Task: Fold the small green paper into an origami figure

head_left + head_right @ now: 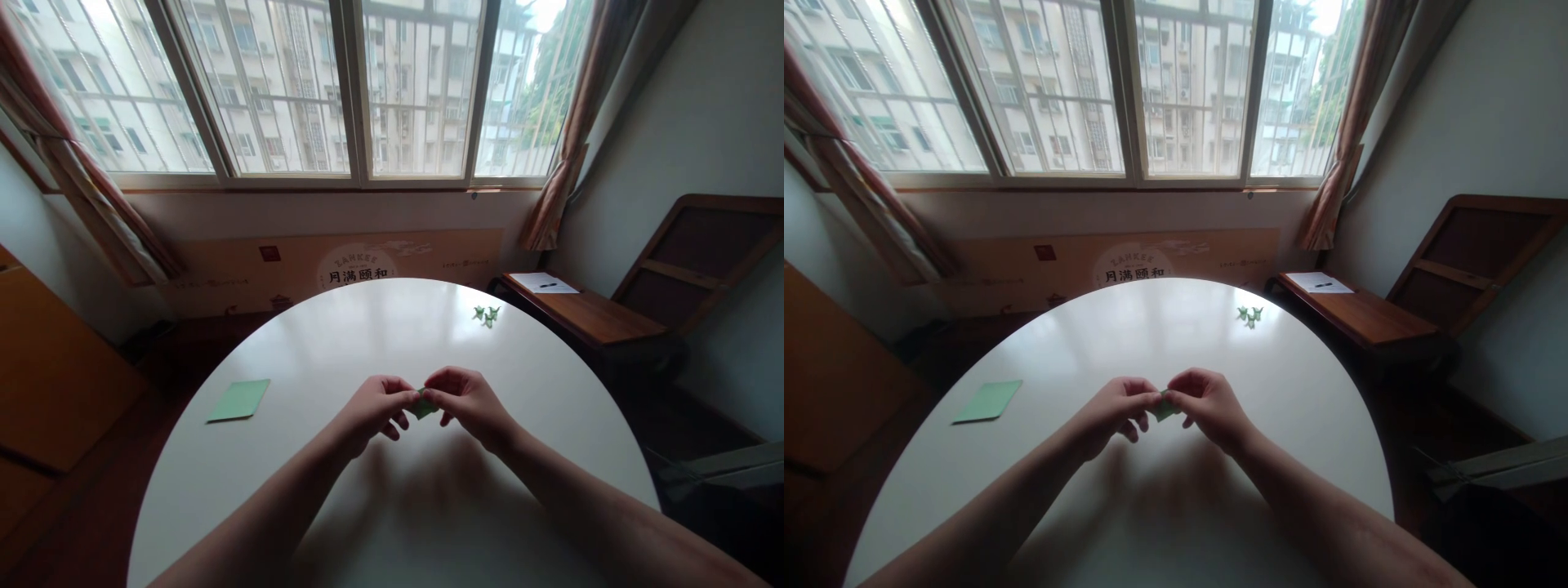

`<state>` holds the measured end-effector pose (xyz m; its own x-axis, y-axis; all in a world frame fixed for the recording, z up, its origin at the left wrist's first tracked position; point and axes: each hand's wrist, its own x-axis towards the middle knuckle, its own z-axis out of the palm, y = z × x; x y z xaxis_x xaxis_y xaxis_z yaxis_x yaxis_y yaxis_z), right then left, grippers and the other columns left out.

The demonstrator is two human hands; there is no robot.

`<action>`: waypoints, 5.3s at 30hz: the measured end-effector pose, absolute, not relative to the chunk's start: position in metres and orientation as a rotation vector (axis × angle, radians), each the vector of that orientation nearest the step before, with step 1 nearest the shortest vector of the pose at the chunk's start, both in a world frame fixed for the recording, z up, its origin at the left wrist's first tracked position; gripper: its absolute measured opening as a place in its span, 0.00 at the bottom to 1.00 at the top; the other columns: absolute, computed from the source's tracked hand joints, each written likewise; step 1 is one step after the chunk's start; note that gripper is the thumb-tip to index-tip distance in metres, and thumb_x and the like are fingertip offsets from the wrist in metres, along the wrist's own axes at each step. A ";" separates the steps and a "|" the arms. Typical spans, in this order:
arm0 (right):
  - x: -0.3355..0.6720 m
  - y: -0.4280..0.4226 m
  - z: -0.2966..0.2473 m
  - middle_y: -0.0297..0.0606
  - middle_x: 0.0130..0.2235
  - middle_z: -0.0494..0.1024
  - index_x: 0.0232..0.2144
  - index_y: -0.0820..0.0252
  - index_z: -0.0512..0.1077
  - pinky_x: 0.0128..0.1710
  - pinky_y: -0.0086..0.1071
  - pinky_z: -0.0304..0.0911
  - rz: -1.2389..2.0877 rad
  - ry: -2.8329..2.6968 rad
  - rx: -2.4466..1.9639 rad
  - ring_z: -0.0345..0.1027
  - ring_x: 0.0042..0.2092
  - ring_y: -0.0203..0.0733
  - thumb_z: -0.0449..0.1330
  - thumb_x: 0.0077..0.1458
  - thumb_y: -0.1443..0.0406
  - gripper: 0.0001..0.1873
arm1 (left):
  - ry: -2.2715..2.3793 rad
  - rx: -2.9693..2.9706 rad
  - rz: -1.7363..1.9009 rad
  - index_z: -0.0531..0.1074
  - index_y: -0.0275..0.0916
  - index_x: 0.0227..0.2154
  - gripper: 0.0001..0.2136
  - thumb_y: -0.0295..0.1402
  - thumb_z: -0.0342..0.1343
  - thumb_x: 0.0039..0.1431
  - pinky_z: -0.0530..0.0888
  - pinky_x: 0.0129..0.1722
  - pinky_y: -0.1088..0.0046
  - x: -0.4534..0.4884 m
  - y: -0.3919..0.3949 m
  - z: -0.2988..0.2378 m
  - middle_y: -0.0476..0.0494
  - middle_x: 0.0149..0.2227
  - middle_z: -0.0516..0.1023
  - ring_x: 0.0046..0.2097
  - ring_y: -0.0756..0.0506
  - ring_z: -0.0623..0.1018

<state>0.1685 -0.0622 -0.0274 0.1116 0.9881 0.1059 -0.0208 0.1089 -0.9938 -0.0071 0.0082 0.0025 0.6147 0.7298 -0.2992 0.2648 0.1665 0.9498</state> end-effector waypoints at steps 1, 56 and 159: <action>0.169 -0.062 -0.028 0.39 0.31 0.80 0.33 0.64 0.77 0.22 0.27 0.67 1.067 -1.169 -1.166 0.73 0.30 0.39 0.70 0.49 0.59 0.14 | 0.915 1.405 0.403 0.76 0.35 0.28 0.12 0.40 0.66 0.48 0.67 0.19 0.79 -0.007 0.009 0.002 0.46 0.27 0.76 0.25 0.50 0.73; 0.164 -0.077 -0.020 0.38 0.31 0.79 0.36 0.59 0.76 0.24 0.30 0.71 0.764 -1.338 -1.021 0.75 0.30 0.40 0.65 0.58 0.59 0.09 | 0.775 1.514 0.631 0.78 0.33 0.29 0.11 0.37 0.63 0.51 0.63 0.16 0.81 -0.004 -0.003 0.012 0.45 0.23 0.77 0.23 0.50 0.74; 0.164 -0.077 -0.013 0.42 0.34 0.81 0.36 0.61 0.78 0.18 0.26 0.66 1.260 -1.054 -1.077 0.77 0.31 0.44 0.68 0.53 0.54 0.16 | 0.802 1.653 0.717 0.78 0.34 0.29 0.08 0.36 0.62 0.53 0.68 0.18 0.79 -0.005 0.000 0.012 0.47 0.24 0.78 0.23 0.51 0.72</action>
